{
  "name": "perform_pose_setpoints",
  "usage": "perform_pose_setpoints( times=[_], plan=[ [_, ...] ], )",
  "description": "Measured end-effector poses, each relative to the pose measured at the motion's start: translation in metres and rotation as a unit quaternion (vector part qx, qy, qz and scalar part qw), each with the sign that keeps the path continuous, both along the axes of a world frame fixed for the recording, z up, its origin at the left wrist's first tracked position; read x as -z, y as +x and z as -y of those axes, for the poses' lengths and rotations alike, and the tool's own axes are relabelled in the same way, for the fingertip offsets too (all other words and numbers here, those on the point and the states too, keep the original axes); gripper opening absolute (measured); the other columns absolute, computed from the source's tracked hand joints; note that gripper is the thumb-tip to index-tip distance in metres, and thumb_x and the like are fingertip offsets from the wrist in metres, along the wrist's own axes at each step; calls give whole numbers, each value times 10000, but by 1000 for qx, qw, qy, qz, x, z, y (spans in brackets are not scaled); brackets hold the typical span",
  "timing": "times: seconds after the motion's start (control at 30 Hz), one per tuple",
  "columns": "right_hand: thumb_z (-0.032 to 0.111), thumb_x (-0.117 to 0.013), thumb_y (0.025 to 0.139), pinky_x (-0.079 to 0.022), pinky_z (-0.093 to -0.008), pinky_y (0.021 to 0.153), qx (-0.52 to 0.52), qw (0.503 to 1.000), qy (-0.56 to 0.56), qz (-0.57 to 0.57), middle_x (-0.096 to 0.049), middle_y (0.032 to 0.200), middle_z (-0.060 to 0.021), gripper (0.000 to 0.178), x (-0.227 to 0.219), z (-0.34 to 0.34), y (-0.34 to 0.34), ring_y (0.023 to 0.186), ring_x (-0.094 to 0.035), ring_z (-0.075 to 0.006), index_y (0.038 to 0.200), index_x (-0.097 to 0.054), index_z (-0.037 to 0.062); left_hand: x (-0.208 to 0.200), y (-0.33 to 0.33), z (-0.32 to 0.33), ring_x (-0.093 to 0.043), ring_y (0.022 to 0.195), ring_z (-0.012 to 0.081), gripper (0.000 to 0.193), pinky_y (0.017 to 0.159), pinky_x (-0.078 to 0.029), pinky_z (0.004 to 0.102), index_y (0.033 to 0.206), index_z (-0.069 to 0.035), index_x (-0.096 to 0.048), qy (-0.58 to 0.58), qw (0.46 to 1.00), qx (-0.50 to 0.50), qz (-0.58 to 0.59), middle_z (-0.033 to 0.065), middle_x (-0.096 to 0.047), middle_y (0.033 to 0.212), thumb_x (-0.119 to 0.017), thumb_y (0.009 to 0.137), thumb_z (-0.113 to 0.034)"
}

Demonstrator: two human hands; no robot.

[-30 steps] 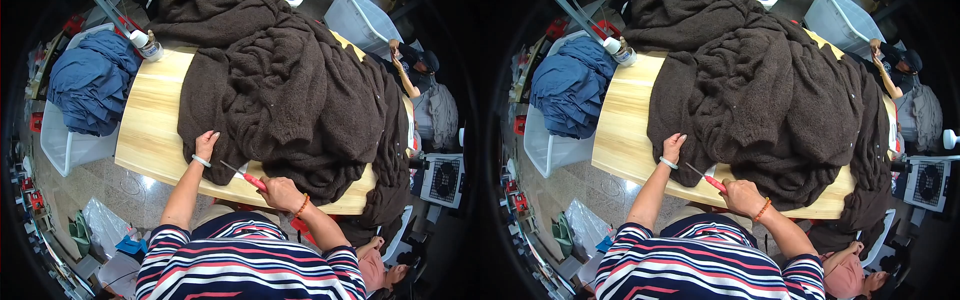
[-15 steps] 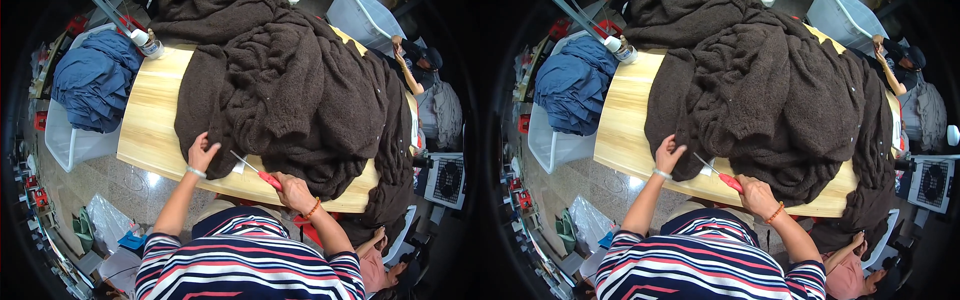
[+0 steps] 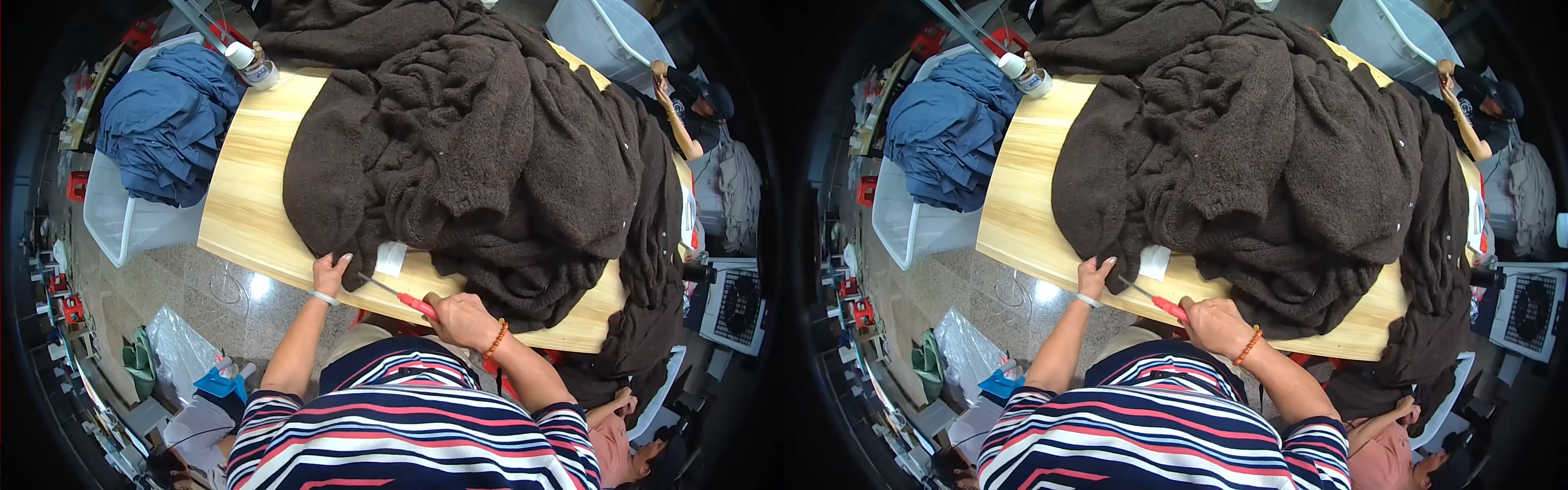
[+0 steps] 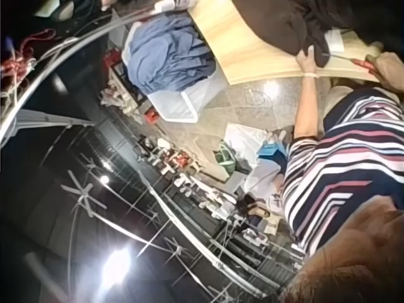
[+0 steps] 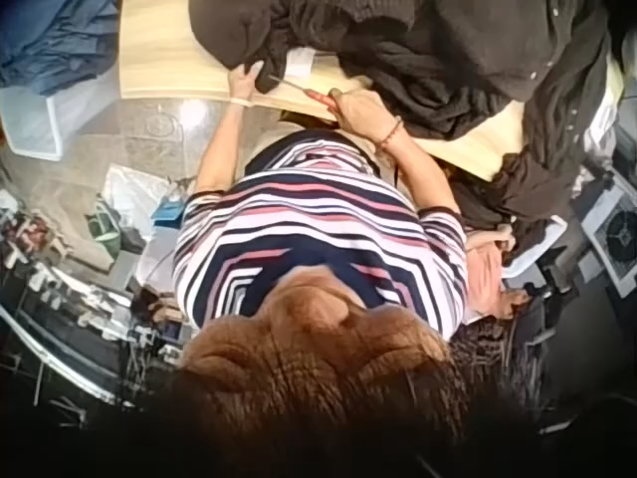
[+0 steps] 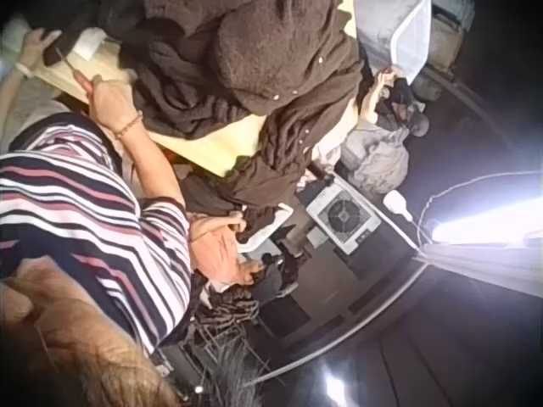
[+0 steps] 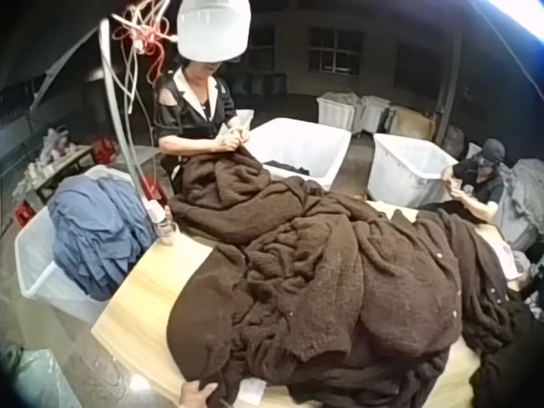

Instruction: Trimming loose threads and excess fabric from brown sweaters using scissors.

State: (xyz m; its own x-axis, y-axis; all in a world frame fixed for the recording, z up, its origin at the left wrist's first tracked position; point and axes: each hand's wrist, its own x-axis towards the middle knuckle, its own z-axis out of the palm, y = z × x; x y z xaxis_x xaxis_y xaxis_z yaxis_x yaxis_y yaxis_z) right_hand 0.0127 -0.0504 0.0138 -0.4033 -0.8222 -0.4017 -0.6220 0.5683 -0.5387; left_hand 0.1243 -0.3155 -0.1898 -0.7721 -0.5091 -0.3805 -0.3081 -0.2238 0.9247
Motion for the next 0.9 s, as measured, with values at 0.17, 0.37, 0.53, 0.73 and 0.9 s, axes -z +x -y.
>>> perform_pose_setpoints(
  times=[0.17,0.37,0.53,0.73,0.9],
  plan=[
    [115,-611,805,-516,-411,680,-23,999,17,46,-656,758,-195,255,-7,-5,-3,758,-661,-343,1023,-566,-10,-32,1,8,-612,736,112,323,680,-515,275,1046,59,-653,-26,988,64,139,58,-684,901,-736,831,-167],
    [92,-627,784,-502,-409,786,85,992,-89,5,-645,915,-188,379,10,-21,-10,893,-627,-346,1152,-554,36,-102,-69,1,-536,1033,365,792,891,-453,437,1316,-42,-459,-595,793,132,7,191,-531,1157,-842,656,-253],
    [85,-576,824,-515,-430,721,138,989,-54,-21,-658,845,-178,230,9,-2,-14,817,-647,-345,1049,-569,39,-12,-110,32,-554,681,303,224,667,-479,380,951,12,-630,-447,890,50,-74,156,-599,820,-707,803,-138],
    [153,-578,851,-501,-442,523,117,991,-59,-20,-603,592,-205,160,15,20,-10,549,-628,-363,813,-550,1,-20,-101,29,-414,665,33,203,589,-392,242,739,-43,-593,52,996,-50,-53,-76,-530,715,-636,922,-118],
    [206,-587,871,-500,-493,704,130,987,-48,79,-644,803,-245,198,21,59,-31,782,-642,-409,956,-590,27,5,-71,50,-536,724,44,95,679,-451,220,870,-53,-656,105,994,-20,-39,-42,-617,828,-636,924,-128]
  ],
)
